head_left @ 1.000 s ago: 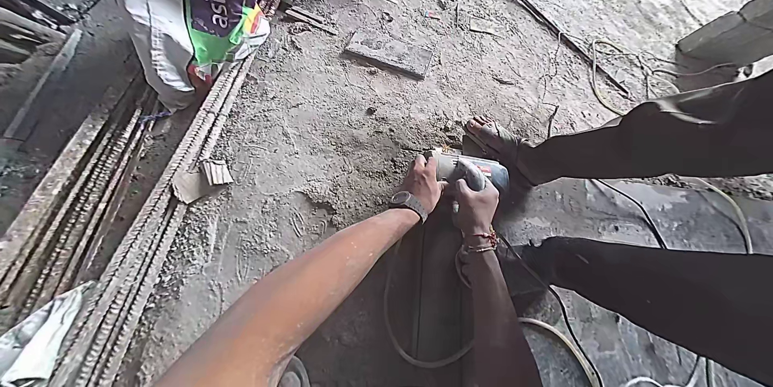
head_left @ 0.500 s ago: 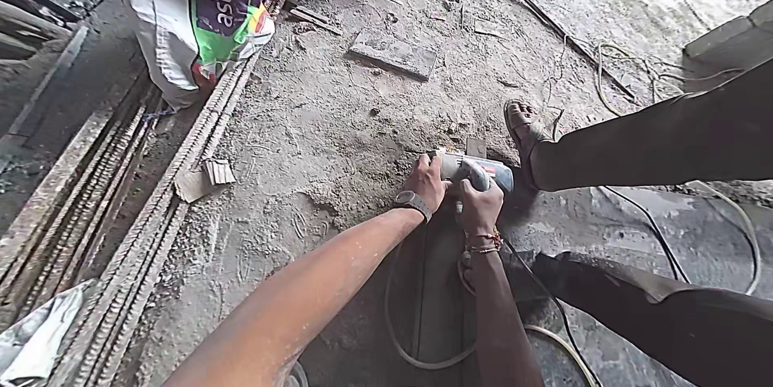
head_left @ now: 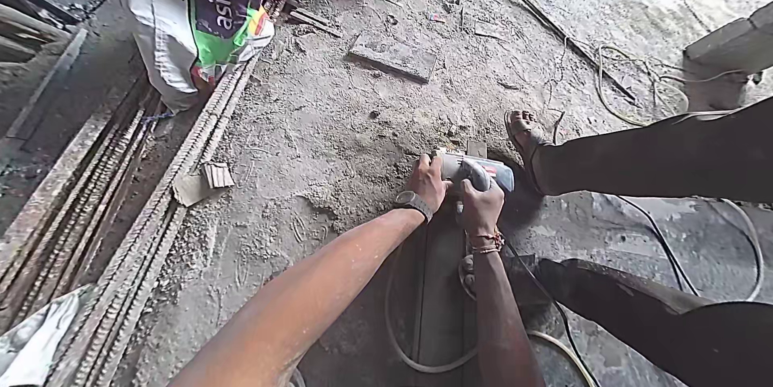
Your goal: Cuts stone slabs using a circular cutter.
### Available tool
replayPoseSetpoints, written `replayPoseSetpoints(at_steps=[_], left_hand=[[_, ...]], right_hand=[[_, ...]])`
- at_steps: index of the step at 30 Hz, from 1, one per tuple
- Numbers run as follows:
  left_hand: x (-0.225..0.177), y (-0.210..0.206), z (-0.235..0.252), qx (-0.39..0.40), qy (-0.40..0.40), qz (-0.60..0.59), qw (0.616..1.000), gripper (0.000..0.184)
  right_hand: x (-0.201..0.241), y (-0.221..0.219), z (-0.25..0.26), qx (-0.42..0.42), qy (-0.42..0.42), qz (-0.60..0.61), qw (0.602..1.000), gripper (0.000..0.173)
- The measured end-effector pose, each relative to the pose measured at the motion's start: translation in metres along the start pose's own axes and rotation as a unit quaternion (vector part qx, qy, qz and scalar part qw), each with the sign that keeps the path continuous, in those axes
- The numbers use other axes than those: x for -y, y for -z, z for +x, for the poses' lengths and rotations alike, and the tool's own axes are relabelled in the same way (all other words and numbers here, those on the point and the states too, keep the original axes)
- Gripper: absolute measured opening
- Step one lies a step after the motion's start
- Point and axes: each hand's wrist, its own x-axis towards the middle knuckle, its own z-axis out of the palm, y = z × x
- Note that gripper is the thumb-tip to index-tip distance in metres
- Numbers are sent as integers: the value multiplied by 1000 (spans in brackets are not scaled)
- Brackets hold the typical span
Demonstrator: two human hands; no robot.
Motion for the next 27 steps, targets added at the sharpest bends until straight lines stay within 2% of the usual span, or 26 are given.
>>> replayPoseSetpoints(at_steps=[27], left_hand=[[-1,4,13,-14,1,-9,1000,59]], right_hand=[[5,-7,13,-2,8,-3,1000,21]])
